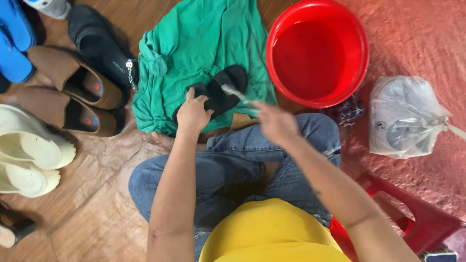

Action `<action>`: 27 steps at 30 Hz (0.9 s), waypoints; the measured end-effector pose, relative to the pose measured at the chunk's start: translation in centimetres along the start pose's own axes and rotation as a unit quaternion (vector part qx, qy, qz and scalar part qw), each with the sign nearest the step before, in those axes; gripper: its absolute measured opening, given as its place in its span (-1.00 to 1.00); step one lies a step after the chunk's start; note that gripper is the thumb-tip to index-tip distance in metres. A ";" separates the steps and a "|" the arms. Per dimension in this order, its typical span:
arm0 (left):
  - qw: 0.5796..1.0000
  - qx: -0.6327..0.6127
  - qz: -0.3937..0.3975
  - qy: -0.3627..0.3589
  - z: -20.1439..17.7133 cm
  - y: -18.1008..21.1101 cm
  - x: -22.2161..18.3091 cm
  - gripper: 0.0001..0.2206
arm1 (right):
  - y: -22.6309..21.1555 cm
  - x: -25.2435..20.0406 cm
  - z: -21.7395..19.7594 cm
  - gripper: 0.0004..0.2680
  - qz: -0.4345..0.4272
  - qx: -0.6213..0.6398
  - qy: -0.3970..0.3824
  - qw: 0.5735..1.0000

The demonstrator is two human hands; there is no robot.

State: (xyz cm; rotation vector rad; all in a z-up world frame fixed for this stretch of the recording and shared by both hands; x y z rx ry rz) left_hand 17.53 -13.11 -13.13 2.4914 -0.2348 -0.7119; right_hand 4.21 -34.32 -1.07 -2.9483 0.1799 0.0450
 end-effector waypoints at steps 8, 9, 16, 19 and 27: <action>0.996 0.036 -0.084 0.000 1.2 -5.0 0.8 -0.61 | -2.3 3.7 15.1 -0.53 -0.008 -0.028 -0.159 0.987; 0.995 0.035 -0.090 0.004 1.3 -4.8 0.8 -0.62 | -0.9 4.2 16.3 -0.50 0.025 -0.049 -0.157 0.986; 0.996 -0.005 -0.087 -0.014 -1.0 -2.7 -0.6 -0.64 | -4.4 2.6 14.6 -0.48 -0.036 -0.008 -0.163 0.986; 0.995 0.005 -0.097 -0.027 -1.4 -2.5 -0.8 -0.64 | -5.4 2.8 12.1 -0.55 -0.080 -0.003 -0.185 0.979; 0.996 -0.016 -0.091 -0.013 -1.0 -3.3 -0.6 -0.62 | -6.7 -0.8 12.7 -0.61 -0.070 -0.087 -0.143 0.983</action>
Point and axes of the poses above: each hand's wrist, its own x-axis towards the middle knuckle, its own z-axis out of the palm, y = z × x, the point moved 9 cm from there along x, towards the middle knuckle, and after that the axes turned 12 degrees about -x, right-handed, at the moved point
